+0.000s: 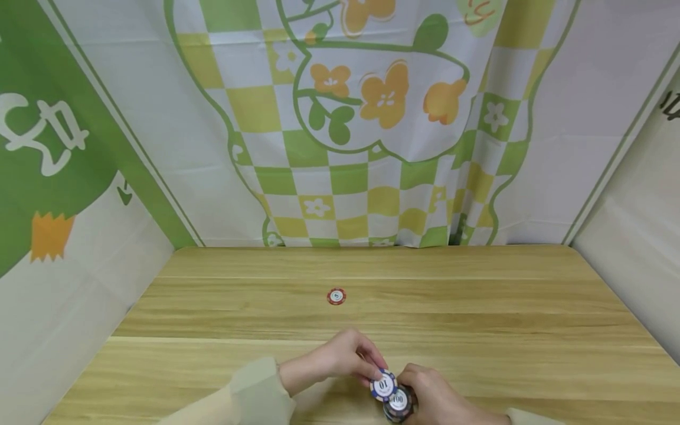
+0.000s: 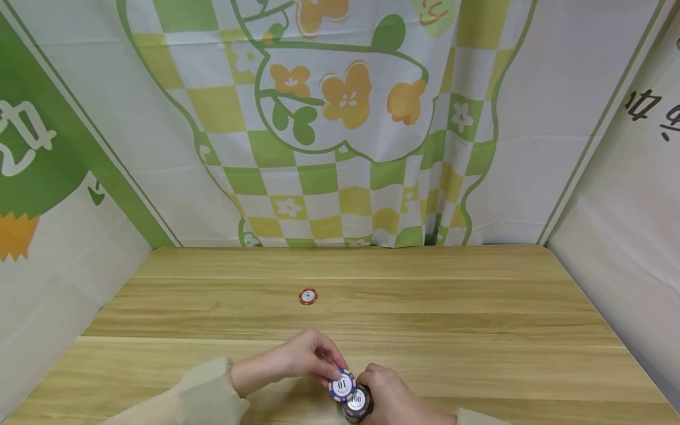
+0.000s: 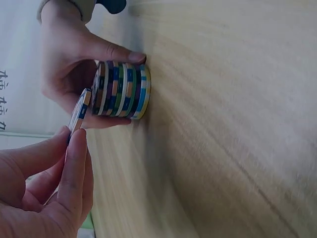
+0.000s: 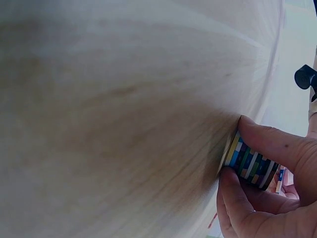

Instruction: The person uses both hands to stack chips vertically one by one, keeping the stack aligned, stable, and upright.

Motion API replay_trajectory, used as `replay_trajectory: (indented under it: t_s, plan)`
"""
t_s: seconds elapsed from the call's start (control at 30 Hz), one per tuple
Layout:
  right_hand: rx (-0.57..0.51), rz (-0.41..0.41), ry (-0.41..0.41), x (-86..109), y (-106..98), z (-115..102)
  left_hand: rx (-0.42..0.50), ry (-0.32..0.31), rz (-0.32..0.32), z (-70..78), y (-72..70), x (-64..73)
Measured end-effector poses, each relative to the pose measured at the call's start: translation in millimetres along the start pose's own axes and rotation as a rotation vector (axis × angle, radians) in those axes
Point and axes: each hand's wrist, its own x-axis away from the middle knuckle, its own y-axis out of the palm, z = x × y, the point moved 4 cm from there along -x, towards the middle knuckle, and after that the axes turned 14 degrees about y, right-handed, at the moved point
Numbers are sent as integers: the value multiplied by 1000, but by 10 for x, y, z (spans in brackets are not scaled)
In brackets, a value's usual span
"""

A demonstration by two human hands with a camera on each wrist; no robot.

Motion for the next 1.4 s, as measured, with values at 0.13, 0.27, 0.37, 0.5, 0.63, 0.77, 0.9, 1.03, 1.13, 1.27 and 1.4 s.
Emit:
replay_trajectory:
  t_s: [0.13, 0.27, 0.37, 0.5, 0.63, 0.77, 0.9, 1.03, 1.13, 1.27, 1.4]
  plan:
    - [-2, -18, 18, -1, 3, 3, 7, -11, 0, -43, 37, -6]
    - [-4, -25, 18, -5, -1, 6, 4, -9, 17, -65, 68, 2]
    - [-9, -25, 13, -6, -4, 7, -1, -7, 40, -55, 86, 15]
    - [-7, -15, -1, -3, -6, 10, -25, -6, 70, -31, 113, 31]
    - [-3, -5, -13, 1, -9, 13, -50, -6, 81, -11, 139, 42]
    - [-2, 0, -16, 3, -9, 16, -70, 9, 80, 4, 161, 45]
    - [2, 12, -20, 2, -10, 14, -90, 30, 79, 11, 189, 46]
    - [-5, -9, -5, -4, -5, 19, -122, 43, 80, 15, 216, 44]
    - [-6, -20, -4, -8, 1, 22, -144, 55, 81, 27, 224, 41]
    - [-9, -24, 4, -12, 6, 26, -152, 67, 79, 42, 229, 39]
    - [-4, -12, 1, -13, 5, 27, -164, 66, 72, 44, 222, 34]
